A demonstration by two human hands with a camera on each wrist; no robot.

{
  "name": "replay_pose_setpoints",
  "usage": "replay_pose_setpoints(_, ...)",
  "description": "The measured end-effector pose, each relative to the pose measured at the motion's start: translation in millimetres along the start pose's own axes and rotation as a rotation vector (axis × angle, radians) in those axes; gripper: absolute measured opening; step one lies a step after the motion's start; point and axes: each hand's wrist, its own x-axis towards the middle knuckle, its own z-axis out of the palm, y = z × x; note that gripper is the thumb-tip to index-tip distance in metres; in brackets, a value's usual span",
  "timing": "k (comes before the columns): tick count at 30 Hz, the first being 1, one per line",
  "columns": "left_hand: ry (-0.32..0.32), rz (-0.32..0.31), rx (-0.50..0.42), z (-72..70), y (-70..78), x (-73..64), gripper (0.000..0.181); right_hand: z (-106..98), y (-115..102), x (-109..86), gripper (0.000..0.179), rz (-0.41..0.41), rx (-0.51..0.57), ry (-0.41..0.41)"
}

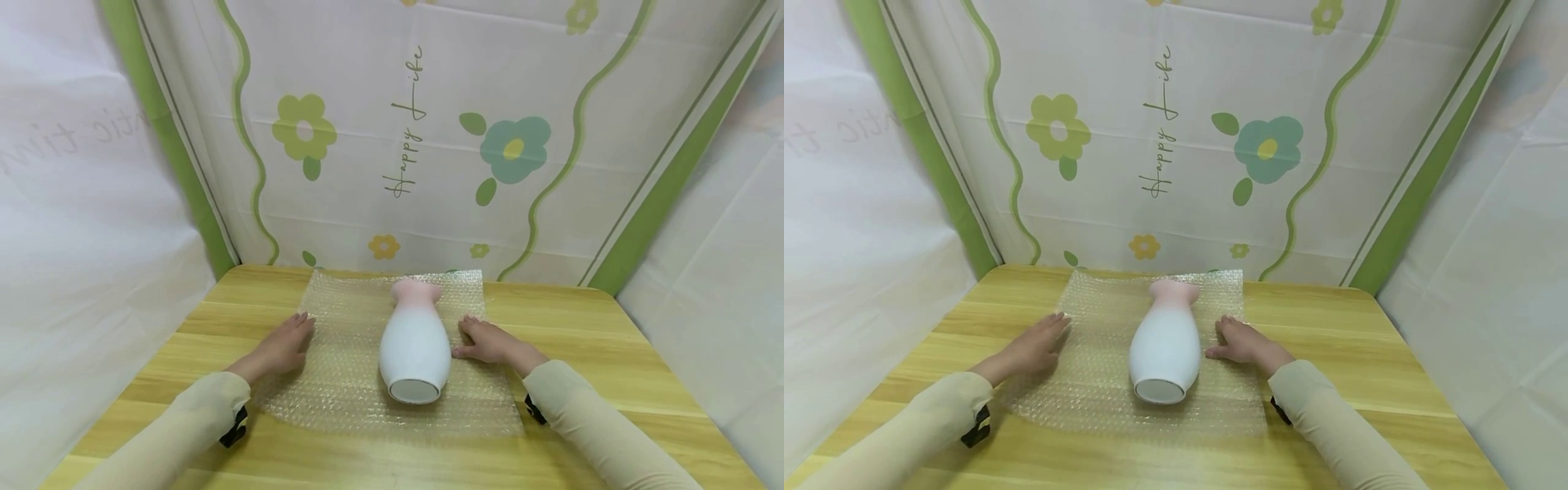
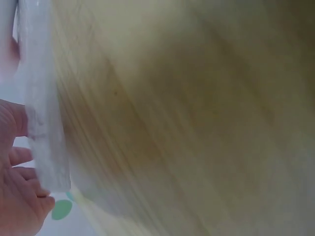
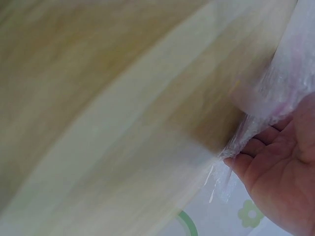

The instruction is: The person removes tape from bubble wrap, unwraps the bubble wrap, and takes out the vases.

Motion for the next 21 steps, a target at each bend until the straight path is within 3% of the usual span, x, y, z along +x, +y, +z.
replay_pose_setpoints(11, -0.055, -0.013, -0.051, 3.7, 1.4, 0.5, 0.056, 0.3, -0.5, -0.5, 0.084, -0.006, -0.002, 0.011)
replay_pose_setpoints(21, -0.074, -0.053, -0.089, 4.1, 3.4, 1.1, 0.061, -0.6, -0.7, -0.5, 0.084, -0.011, 0.005, 0.007)
